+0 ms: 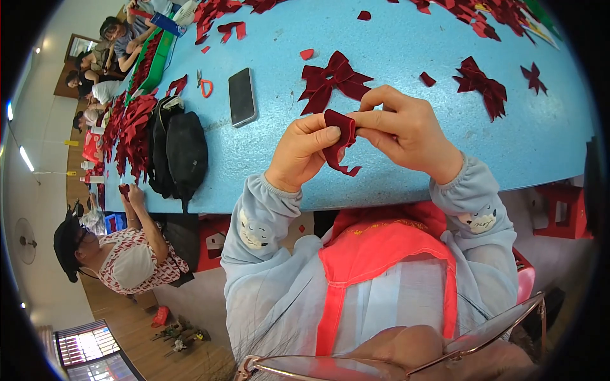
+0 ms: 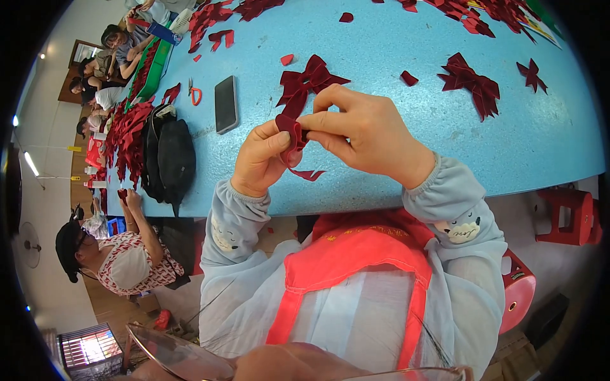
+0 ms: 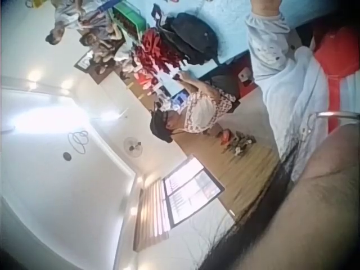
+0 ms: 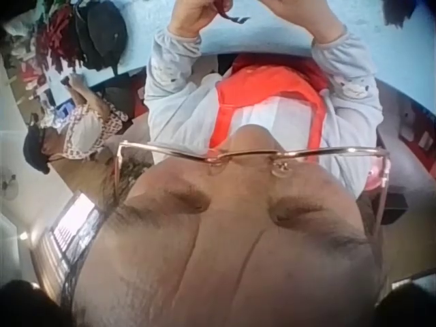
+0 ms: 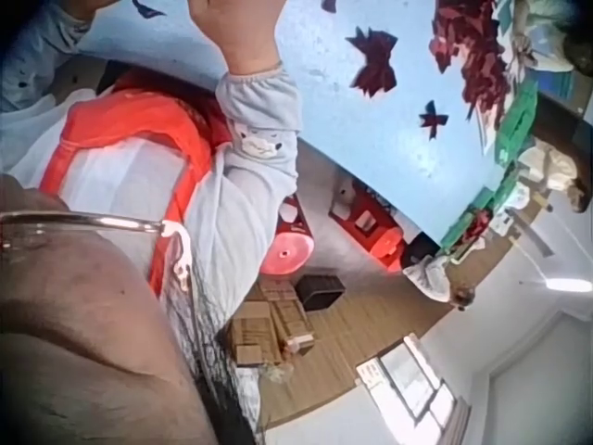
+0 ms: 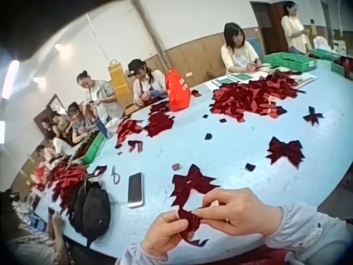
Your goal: Assembling decorative red bows from fabric strips by hand-folding and attaching pieces together.
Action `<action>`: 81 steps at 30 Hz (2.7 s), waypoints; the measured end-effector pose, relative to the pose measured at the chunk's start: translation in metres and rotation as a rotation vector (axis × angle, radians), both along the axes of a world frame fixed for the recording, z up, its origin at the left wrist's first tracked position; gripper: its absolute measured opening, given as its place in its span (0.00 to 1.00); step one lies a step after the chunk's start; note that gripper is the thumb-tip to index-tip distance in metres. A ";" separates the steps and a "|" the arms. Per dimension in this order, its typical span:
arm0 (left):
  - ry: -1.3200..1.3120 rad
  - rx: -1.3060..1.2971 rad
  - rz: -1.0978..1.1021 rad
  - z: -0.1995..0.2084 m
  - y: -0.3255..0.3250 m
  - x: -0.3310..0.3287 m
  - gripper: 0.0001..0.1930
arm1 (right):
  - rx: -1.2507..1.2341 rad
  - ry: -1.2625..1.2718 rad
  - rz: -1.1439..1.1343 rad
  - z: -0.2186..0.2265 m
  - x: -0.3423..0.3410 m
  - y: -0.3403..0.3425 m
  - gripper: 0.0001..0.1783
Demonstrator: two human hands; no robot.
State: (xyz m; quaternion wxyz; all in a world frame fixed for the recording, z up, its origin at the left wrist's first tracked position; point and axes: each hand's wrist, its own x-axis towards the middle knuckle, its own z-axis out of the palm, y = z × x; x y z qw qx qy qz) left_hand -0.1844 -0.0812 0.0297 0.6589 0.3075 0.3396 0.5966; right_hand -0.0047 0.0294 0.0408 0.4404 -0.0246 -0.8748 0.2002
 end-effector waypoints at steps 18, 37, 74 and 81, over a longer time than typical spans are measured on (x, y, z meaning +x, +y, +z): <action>0.662 0.357 -0.024 0.022 -0.002 -0.017 0.06 | -0.148 -0.013 0.055 0.012 -0.017 0.002 0.15; 0.779 0.497 0.049 0.027 -0.016 -0.018 0.07 | -0.712 0.036 0.149 0.011 -0.016 -0.015 0.04; 0.818 0.376 0.143 0.012 -0.024 -0.011 0.06 | -1.008 -0.167 0.184 0.003 -0.012 -0.008 0.05; 0.587 0.208 0.065 0.016 -0.024 -0.004 0.05 | -1.008 -0.134 0.202 0.003 -0.005 -0.010 0.05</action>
